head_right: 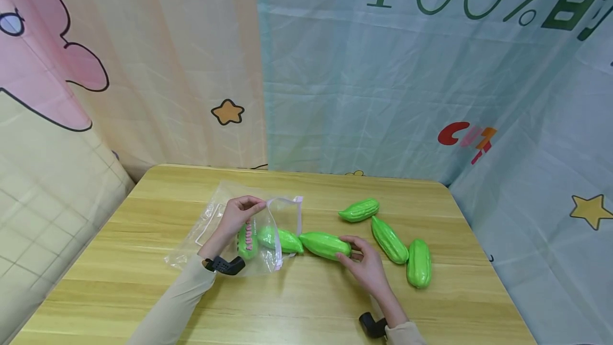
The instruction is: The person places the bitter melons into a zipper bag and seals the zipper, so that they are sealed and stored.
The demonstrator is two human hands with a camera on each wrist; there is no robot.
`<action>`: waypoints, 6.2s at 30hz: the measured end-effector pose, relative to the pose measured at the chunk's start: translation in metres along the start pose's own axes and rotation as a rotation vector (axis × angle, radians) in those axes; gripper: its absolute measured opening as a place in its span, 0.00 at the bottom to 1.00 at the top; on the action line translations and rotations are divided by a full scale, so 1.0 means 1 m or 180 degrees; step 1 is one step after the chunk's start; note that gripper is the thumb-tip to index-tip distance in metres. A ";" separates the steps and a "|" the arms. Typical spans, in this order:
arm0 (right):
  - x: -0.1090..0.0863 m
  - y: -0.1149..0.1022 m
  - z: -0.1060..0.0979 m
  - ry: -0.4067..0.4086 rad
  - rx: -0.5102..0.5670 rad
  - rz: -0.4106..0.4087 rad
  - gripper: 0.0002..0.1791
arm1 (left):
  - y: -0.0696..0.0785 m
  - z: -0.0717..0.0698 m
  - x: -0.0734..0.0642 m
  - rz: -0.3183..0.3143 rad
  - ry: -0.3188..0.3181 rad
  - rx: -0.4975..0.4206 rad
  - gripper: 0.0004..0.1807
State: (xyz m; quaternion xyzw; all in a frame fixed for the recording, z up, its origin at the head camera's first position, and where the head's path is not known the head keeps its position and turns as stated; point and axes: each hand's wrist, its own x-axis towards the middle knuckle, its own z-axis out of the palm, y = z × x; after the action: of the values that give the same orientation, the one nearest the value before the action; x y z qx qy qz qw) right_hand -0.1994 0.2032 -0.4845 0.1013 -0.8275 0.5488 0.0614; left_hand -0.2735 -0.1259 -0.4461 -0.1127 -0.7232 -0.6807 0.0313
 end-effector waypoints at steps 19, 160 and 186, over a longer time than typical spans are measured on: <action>-0.005 -0.042 0.008 -0.0084 -0.0055 -0.0142 0.20 | -0.030 -0.002 0.011 0.0028 0.0086 0.0010 0.12; 0.015 -0.021 0.053 -0.0155 -0.0441 -0.0032 0.15 | -0.019 0.005 0.011 -0.0065 -0.0078 -0.0004 0.11; 0.020 -0.017 0.059 -0.0414 -0.0352 -0.0110 0.15 | -0.026 0.007 0.011 0.0073 0.0029 -0.0067 0.11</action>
State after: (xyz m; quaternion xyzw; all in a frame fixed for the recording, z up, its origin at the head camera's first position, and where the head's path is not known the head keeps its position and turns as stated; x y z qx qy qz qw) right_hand -0.2142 0.1404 -0.4876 0.1474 -0.8569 0.4934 0.0225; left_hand -0.2884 -0.1186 -0.4695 -0.1182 -0.7144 -0.6884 0.0413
